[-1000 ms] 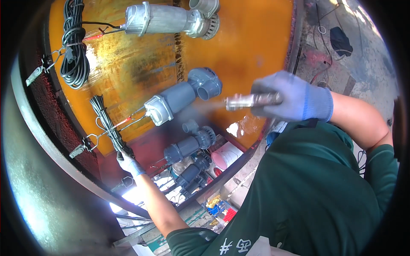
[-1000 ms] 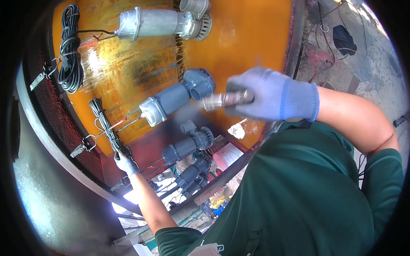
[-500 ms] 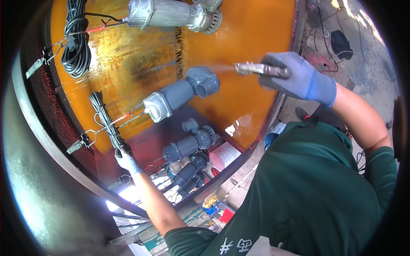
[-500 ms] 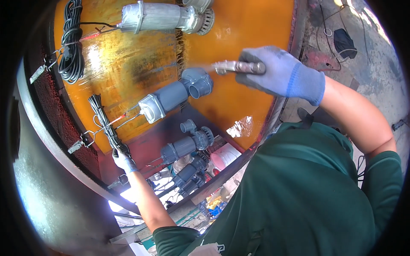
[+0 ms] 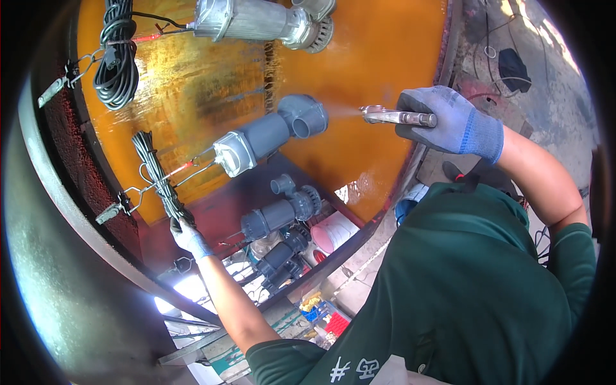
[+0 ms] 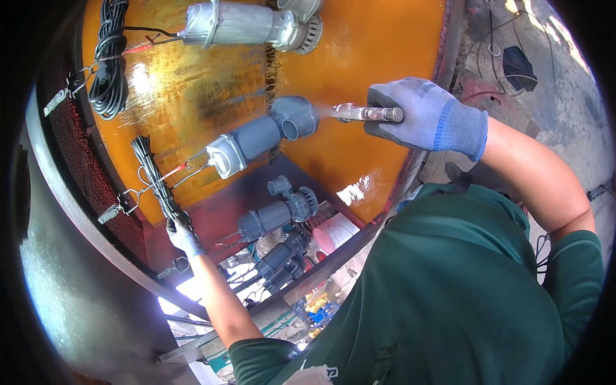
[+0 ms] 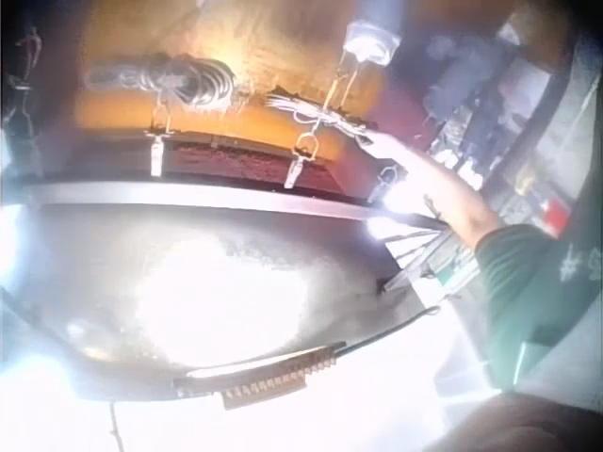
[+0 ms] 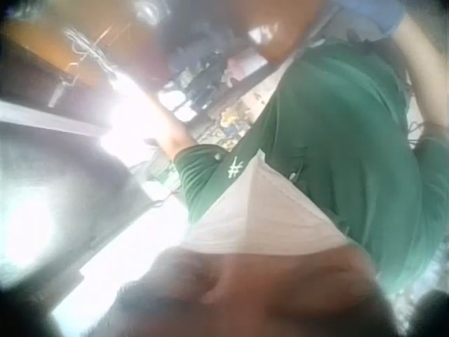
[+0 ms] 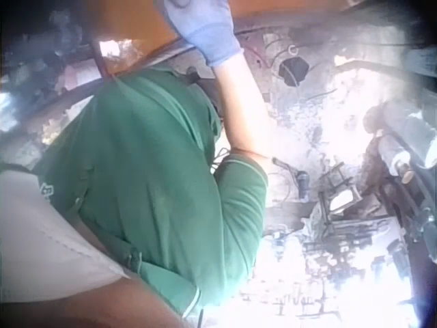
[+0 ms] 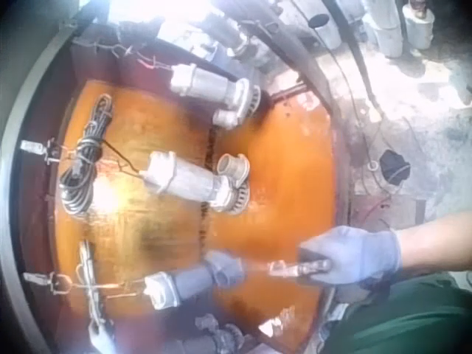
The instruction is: The person uses a spray gun to paint grey pump housings that are hanging from hooks, while using their left hand to rotate the items and cables to ensure full coverage.
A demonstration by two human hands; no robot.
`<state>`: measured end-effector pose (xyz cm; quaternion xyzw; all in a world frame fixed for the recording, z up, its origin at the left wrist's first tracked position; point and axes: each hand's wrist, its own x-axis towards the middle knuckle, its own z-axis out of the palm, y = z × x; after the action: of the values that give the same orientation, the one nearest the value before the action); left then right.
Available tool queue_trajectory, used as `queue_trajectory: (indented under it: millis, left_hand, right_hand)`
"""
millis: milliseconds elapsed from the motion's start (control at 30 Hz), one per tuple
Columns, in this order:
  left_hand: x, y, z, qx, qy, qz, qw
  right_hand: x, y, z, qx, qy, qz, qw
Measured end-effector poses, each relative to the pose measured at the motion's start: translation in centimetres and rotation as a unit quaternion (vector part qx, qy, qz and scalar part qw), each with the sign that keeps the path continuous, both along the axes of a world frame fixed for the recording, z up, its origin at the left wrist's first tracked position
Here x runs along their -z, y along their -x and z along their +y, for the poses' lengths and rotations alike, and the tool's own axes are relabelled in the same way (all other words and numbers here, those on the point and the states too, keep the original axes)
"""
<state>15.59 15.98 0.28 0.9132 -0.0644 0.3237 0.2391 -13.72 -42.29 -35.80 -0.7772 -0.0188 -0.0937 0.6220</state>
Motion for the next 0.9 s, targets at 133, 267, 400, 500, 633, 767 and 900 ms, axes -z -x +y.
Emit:
queue_trajectory:
  millis: [133, 267, 400, 500, 633, 767, 900]
  left_hand:
    - [0.3, 0.7, -0.7, -0.048, -0.107, -0.044, 0.992]
    - [1.2, 2.3, -2.7, -0.037, -0.195, -0.079, 0.977]
    - [0.7, 3.8, -2.6, -0.027, -0.142, -0.067, 0.987]
    - [0.9, 4.6, -3.7, -0.033, -0.269, -0.129, 0.954]
    - [1.3, 6.1, -4.5, -0.024, -0.292, -0.144, 0.945]
    - [2.1, 7.7, -6.1, -0.015, -0.326, -0.174, 0.929]
    - [2.8, 9.1, -7.4, 0.0, -0.306, -0.17, 0.937]
  right_hand:
    - [-0.5, -0.2, -0.6, 0.015, -0.022, 0.005, 1.0]
    - [-1.0, -1.0, 0.1, 0.063, -0.049, 0.028, 0.996]
    - [-3.1, -0.2, 1.5, 0.004, -0.037, 0.01, 0.999]
    - [-4.2, 0.7, 1.8, -0.18, -0.059, 0.048, 0.981]
    - [-7.7, 0.5, 0.7, -0.162, -0.022, 0.064, 0.984]
    - [-10.9, -1.6, 0.2, -0.006, -0.066, -0.052, 0.996]
    - [-15.4, -2.1, 0.0, 0.023, -0.002, -0.143, 0.99]
